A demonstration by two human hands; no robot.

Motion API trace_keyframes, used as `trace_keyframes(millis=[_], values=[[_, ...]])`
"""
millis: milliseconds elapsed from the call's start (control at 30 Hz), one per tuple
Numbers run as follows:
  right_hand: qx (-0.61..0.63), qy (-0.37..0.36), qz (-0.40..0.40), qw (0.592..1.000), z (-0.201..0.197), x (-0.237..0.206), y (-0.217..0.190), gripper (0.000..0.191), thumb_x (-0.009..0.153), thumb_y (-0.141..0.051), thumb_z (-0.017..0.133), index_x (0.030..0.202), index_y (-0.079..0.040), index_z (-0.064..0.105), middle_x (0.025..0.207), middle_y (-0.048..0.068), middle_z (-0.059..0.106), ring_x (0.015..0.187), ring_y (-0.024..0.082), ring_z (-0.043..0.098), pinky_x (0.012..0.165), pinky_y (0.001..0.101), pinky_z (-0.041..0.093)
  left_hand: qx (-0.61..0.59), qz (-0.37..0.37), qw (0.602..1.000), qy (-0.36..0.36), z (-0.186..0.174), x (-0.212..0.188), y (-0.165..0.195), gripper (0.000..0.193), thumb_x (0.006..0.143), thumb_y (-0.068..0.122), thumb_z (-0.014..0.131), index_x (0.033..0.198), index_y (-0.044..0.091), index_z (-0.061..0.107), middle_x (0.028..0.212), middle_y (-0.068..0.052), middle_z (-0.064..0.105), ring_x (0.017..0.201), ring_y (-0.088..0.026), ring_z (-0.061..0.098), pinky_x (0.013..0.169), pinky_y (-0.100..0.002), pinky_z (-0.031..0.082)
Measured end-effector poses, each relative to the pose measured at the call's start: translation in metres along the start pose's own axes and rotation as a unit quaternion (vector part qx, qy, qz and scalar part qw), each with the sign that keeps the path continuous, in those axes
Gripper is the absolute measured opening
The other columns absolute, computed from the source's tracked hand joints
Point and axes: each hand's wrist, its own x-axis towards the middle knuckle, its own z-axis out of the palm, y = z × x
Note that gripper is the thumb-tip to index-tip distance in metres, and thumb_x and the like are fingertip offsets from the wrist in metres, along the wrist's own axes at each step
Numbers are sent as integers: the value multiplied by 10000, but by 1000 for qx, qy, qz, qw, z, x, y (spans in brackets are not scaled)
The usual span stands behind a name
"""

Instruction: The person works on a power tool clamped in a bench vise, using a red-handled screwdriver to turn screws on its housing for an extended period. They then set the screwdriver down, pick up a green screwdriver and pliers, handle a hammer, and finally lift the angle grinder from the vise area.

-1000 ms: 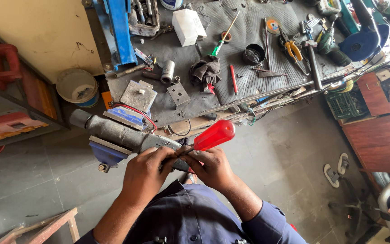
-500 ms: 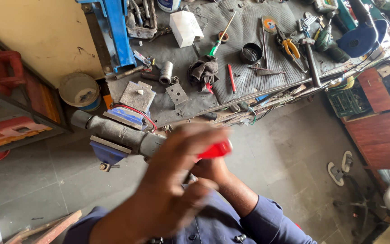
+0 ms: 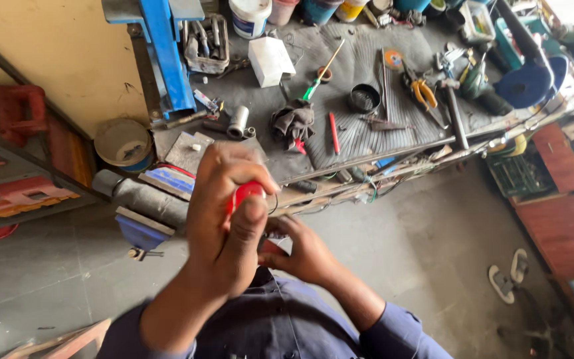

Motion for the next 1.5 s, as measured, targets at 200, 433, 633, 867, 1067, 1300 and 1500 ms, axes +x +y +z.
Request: trace_keyframes(millis=[200, 433, 633, 867, 1067, 1300, 1500], values=[[61, -53, -10, 997, 3, -15, 4, 522, 762, -328, 884, 1160, -66, 668, 1204, 167, 645, 958, 318, 720, 812, 406, 581, -244, -310, 915, -89, 1, -33, -9, 432, 1069, 420, 493, 1067, 26, 672, 808, -103, 526, 724, -136, 457, 735, -274, 421], [9, -83, -86, 993, 5, -12, 11, 376, 913, -231, 742, 1249, -93, 642, 1179, 166, 693, 1071, 367, 684, 870, 448, 550, -111, -34, 990, -77, 19, -33, -35, 402, 1043, 413, 571, 1005, 19, 508, 972, -123, 560, 900, -131, 518, 813, -286, 454], [70, -66, -32, 995, -8, -5, -22, 467, 875, -221, 754, 1299, -80, 618, 1182, 154, 676, 1073, 322, 672, 894, 421, 547, -149, -227, 950, -155, 0, 11, 15, 324, 1055, 355, 524, 968, 49, 586, 940, -105, 580, 922, -145, 552, 829, -295, 454], [372, -24, 12, 928, -12, -2, -47, 462, 872, -233, 761, 1291, -141, 587, 1272, 58, 632, 1236, 148, 612, 1039, 315, 513, -325, -120, 873, -344, 3, 37, -11, 245, 1018, 271, 603, 968, 34, 568, 905, -123, 587, 868, -181, 577, 765, -322, 469], [157, 52, 80, 983, 6, -6, -45, 349, 908, -245, 738, 1224, -117, 664, 1202, 63, 696, 1147, 160, 660, 939, 321, 550, -92, -165, 971, -148, 4, 8, 3, 222, 994, 265, 567, 884, 81, 627, 831, -79, 613, 819, -195, 526, 758, -331, 440], [41, 93, 78, 992, 31, -10, -33, 377, 890, -274, 757, 1242, -161, 680, 1233, 84, 710, 1166, 227, 674, 939, 353, 551, -305, -105, 873, -365, -11, 26, -15, 276, 991, 287, 612, 995, 28, 518, 935, -131, 541, 836, -219, 562, 769, -331, 467], [19, 100, 90, 991, 34, -14, -30, 435, 854, -294, 780, 1262, -178, 680, 1262, 115, 700, 1169, 294, 665, 927, 387, 542, -74, -60, 993, -76, 8, 6, 13, 255, 1056, 227, 467, 886, 56, 553, 804, -82, 606, 763, -221, 614, 724, -374, 517]])
